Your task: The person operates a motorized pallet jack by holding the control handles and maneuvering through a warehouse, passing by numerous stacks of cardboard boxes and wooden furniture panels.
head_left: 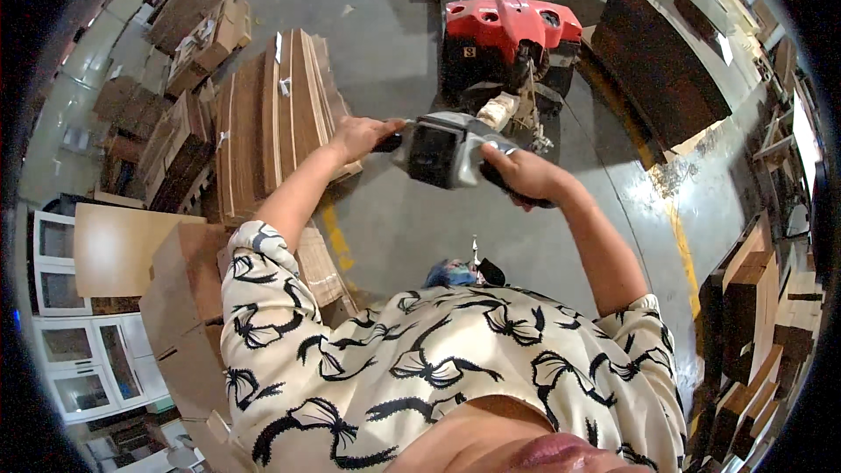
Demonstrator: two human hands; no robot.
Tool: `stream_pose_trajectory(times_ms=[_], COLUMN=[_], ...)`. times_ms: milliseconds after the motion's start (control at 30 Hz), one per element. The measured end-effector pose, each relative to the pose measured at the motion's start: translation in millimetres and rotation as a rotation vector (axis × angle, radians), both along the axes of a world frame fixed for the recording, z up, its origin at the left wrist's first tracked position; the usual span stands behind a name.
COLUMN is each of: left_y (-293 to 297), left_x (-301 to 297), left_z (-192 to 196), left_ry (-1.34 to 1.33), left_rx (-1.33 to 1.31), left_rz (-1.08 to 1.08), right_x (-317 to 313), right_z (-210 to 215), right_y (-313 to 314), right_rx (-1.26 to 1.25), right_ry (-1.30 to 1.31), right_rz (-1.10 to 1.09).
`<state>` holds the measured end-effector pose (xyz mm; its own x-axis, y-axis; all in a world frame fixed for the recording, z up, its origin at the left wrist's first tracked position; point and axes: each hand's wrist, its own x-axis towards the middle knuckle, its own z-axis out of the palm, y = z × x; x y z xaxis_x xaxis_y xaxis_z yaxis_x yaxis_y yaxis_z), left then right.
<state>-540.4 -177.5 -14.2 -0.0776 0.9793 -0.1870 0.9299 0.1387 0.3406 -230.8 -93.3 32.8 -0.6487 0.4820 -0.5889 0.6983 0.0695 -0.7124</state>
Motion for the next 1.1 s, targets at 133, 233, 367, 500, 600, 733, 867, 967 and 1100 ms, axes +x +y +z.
stream_pose_trajectory(times_ms=[133, 233, 367, 500, 600, 733, 867, 967, 1100], left_y=[4.2, 20.2, 30.5, 12.4, 2.9, -14.2, -13.2, -17.8, -28.2], left_x=[27.8, 45.4, 80.0, 85.6, 103.9, 83.7, 88.2, 98.7, 116.7], left_z=[-1.6, 2.9, 16.4, -12.3, 17.6, -17.2, 2.9, 18.4, 15.0], left_ry=[0.116, 0.058, -0.09, -0.185, -0.365, -0.191, -0.205, -0.317, -0.211], left_rx=[0.038, -0.133, -0.353, -0.068, -0.302, -0.016, -0.084, -0.241, -0.118], left_rz=[-0.257, -0.279, -0.142, -0.216, -0.066, -0.327, -0.243, -0.075, -0.097], right_x=[30.4, 50.8, 72.9, 81.9, 82.2, 76.9, 72.2, 77.2, 96.4], right_z=[9.7, 6.4, -1.9, 1.8, -2.3, 1.0, -1.4, -2.2, 4.6], right_y=[22.1, 34.6, 37.7, 22.4, 5.3, -10.0, -9.2, -12.8, -19.2], right_rx=[0.175, 0.492, 0.658, 0.714, 0.711, 0.727, 0.73, 0.758, 0.759], right_ry=[-0.155, -0.246, -0.231, -0.204, -0.233, -0.191, -0.179, -0.182, -0.13], right_rz=[0.084, 0.111, 0.026, -0.026, -0.076, -0.053, -0.053, -0.035, -0.043])
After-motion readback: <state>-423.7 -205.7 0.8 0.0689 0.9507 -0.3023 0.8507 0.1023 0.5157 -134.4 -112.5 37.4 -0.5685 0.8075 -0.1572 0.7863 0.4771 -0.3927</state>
